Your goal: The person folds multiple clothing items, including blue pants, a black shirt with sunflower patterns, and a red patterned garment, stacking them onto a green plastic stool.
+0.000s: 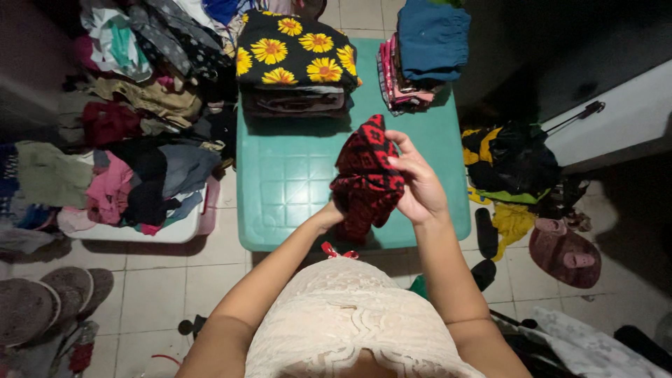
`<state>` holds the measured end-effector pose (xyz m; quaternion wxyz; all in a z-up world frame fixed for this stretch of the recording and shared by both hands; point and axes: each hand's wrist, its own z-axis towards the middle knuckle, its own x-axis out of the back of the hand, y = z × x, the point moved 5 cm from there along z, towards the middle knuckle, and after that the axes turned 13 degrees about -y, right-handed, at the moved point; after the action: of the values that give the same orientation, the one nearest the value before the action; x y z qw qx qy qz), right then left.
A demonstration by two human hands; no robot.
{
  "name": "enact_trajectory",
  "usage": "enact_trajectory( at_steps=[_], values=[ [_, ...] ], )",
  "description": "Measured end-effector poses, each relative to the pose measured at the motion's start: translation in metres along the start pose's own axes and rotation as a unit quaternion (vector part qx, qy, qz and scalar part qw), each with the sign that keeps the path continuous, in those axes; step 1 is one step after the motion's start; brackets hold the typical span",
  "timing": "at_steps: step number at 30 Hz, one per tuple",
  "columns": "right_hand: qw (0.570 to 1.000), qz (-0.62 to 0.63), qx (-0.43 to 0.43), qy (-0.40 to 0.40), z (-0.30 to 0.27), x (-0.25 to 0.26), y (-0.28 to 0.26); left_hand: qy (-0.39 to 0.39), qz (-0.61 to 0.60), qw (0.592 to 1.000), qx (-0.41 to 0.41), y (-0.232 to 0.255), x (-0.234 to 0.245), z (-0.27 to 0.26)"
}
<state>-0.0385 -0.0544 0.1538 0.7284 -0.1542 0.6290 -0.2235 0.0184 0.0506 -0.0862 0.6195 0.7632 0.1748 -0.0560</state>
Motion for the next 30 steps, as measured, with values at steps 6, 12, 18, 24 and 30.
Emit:
enact_trajectory(
  at_steps=[6,12,18,24,30],
  values=[
    [0.999,-0.008,0.045,0.021,-0.017,0.004,0.003,-0.069,-0.4,0.913,-0.042,-0.067,0.052,-0.009],
    [0.976,-0.123,0.094,0.155,-0.075,0.087,-0.003,0.162,-0.059,0.982,0.071,-0.072,0.144,-0.053],
    [0.856,-0.454,-0.057,0.241,-0.108,0.178,0.026,0.191,0.087,0.977,0.037,0.006,0.169,-0.098],
    [0.889,-0.388,-0.042,0.241,-0.093,0.216,0.047,0.163,-0.065,0.979,-0.106,0.033,0.17,-0.108],
    [0.951,-0.224,0.039,0.209,-0.062,0.226,0.01,0.229,-0.076,0.969,-0.044,0.038,0.188,-0.106]
  ],
)
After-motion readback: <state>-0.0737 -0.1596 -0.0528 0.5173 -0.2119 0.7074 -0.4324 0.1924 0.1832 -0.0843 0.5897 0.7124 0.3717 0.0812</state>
